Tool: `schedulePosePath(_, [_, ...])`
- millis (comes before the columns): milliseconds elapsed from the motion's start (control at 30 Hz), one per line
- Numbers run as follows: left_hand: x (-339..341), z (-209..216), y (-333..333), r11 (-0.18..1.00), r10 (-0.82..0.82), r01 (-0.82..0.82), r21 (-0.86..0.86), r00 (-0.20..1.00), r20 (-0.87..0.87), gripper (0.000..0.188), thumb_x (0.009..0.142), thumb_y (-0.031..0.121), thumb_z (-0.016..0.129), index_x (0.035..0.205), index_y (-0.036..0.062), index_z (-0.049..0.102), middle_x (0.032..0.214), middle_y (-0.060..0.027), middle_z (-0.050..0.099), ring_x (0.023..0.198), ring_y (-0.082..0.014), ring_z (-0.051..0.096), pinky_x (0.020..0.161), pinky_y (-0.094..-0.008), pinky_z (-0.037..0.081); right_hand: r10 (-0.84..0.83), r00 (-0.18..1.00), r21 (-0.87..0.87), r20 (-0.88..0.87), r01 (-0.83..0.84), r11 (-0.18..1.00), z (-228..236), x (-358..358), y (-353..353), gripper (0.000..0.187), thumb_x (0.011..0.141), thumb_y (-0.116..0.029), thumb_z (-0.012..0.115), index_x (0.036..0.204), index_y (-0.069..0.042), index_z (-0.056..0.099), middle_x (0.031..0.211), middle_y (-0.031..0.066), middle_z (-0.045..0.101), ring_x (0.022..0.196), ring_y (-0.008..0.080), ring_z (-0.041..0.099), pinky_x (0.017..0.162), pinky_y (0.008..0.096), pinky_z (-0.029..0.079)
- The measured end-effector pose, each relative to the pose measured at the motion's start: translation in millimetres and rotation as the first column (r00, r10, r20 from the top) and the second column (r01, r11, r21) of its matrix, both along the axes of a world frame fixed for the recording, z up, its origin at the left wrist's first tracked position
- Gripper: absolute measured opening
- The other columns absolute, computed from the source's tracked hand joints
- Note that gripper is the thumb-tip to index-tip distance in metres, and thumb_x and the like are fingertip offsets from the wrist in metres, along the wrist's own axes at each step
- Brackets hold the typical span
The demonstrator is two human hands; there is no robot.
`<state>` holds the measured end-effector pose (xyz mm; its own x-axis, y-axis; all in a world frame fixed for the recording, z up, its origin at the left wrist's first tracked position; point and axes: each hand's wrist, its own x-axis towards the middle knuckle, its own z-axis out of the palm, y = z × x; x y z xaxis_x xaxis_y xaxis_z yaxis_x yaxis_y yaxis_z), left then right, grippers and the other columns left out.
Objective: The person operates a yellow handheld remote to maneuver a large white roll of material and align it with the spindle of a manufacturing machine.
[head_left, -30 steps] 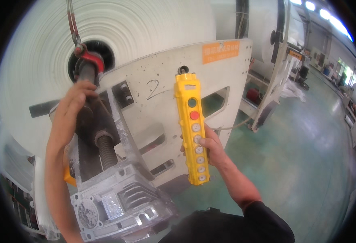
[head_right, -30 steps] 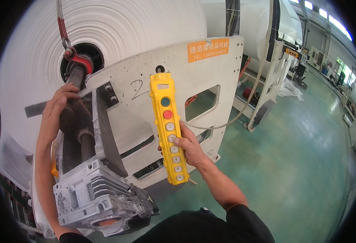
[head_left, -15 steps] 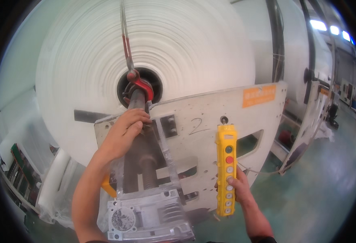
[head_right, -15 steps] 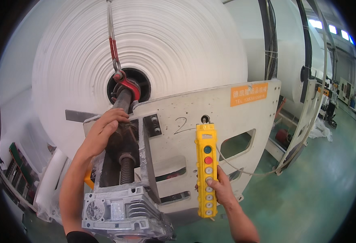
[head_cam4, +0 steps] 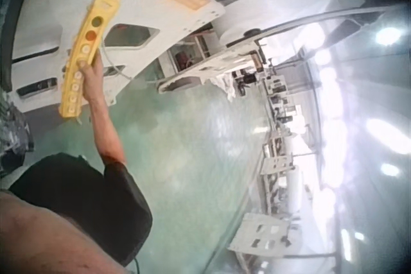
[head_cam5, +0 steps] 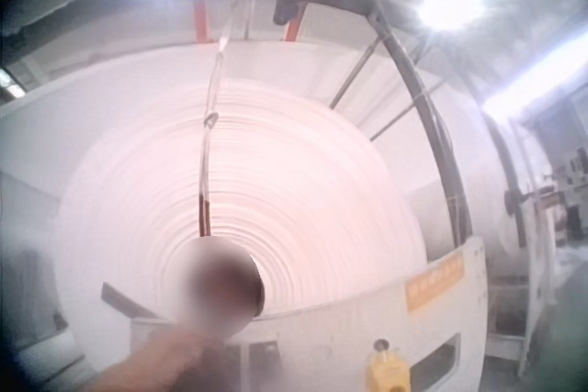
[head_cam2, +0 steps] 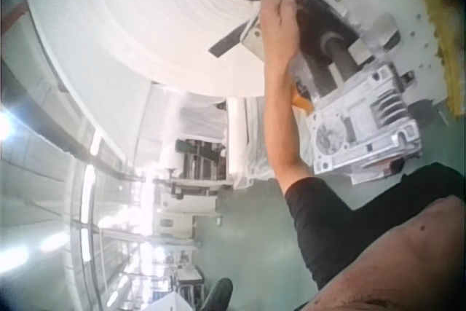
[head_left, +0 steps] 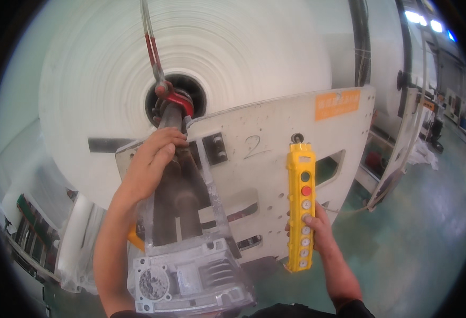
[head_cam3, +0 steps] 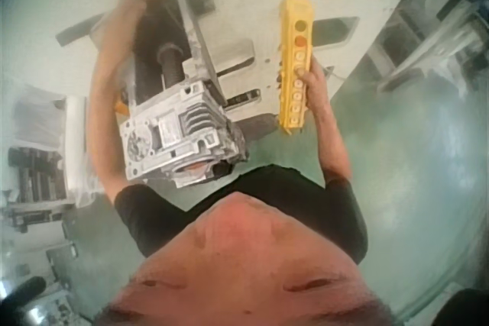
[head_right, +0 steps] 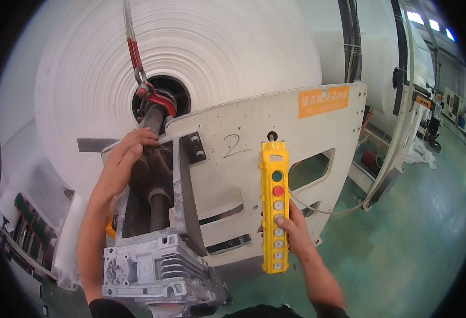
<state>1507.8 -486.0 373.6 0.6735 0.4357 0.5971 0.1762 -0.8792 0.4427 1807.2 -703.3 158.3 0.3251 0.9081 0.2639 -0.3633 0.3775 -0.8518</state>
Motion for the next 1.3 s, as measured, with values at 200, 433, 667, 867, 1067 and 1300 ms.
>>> schedulePosePath(200, [4.3,6.8,-3.5,1.000,-0.004,0.004,0.006,1.000,0.025,0.040,0.098,0.023,0.044,0.111,-0.0069,0.068,0.130,-0.0175,0.063,0.136,-0.0315,0.048,0.118,-0.0413,0.028,-0.009,0.999,0.030,-0.034,0.010,0.999,6.7,0.8,-10.1,0.085,0.078,-0.028,0.076,0.148,-0.002,0.038,0.116,0.0180,0.063,0.092,0.0316,0.072,0.079,0.0444,0.063])
schedulePosePath(433, [-3.2,10.0,3.8,0.995,0.030,-0.031,0.093,0.999,0.014,0.043,0.101,0.026,0.040,0.110,-0.0063,0.067,0.130,-0.0186,0.064,0.132,-0.0298,0.053,0.116,-0.0375,0.031,0.255,0.965,0.042,-0.060,-0.253,0.967,10.0,10.6,-5.2,0.096,0.075,-0.013,0.079,0.155,-0.007,0.026,0.122,0.0153,0.063,0.111,0.0281,0.068,0.096,0.0454,0.058])
schedulePosePath(667, [-1.2,5.9,8.1,0.994,-0.006,0.007,0.112,1.000,-0.007,0.043,0.101,0.027,0.041,0.109,-0.0070,0.067,0.127,-0.0185,0.065,0.129,-0.0287,0.055,0.114,-0.0374,0.033,0.256,0.963,0.052,-0.080,-0.253,0.966,-4.5,10.2,-7.4,0.095,0.075,-0.014,0.081,0.153,-0.007,0.028,0.121,0.0142,0.064,0.110,0.0273,0.069,0.096,0.0450,0.057])
schedulePosePath(867, [1.4,-4.9,-1.5,0.998,-0.028,0.026,0.056,0.999,0.030,0.034,0.101,0.021,0.048,0.108,-0.0050,0.068,0.127,-0.0150,0.062,0.128,-0.0262,0.053,0.111,-0.0359,0.037,0.113,0.988,0.001,-0.104,-0.114,0.994,-8.0,3.2,-22.6,0.089,0.074,-0.014,0.078,0.150,-0.006,0.033,0.124,0.0133,0.060,0.100,0.0295,0.070,0.088,0.0459,0.060])
schedulePosePath(1067, [3.2,-0.7,-2.6,0.999,-0.026,0.026,0.037,1.000,0.011,0.032,0.100,0.015,0.046,0.110,-0.0054,0.068,0.130,-0.0148,0.060,0.129,-0.0276,0.052,0.113,-0.0370,0.036,0.123,0.987,-0.012,-0.105,-0.125,0.992,-18.7,4.8,-19.4,0.083,0.074,-0.012,0.075,0.147,-0.005,0.035,0.119,0.0142,0.060,0.099,0.0305,0.070,0.085,0.0458,0.061])
schedulePosePath(1300, [-2.6,2.4,0.4,0.999,-0.028,0.027,0.039,0.999,0.016,0.032,0.100,0.016,0.047,0.110,-0.0055,0.068,0.130,-0.0155,0.060,0.132,-0.0291,0.050,0.114,-0.0381,0.034,0.143,0.982,-0.002,-0.124,-0.144,0.990,-4.4,1.7,-22.8,0.082,0.075,-0.012,0.075,0.146,-0.005,0.035,0.119,0.0139,0.060,0.097,0.0294,0.070,0.085,0.0444,0.061])
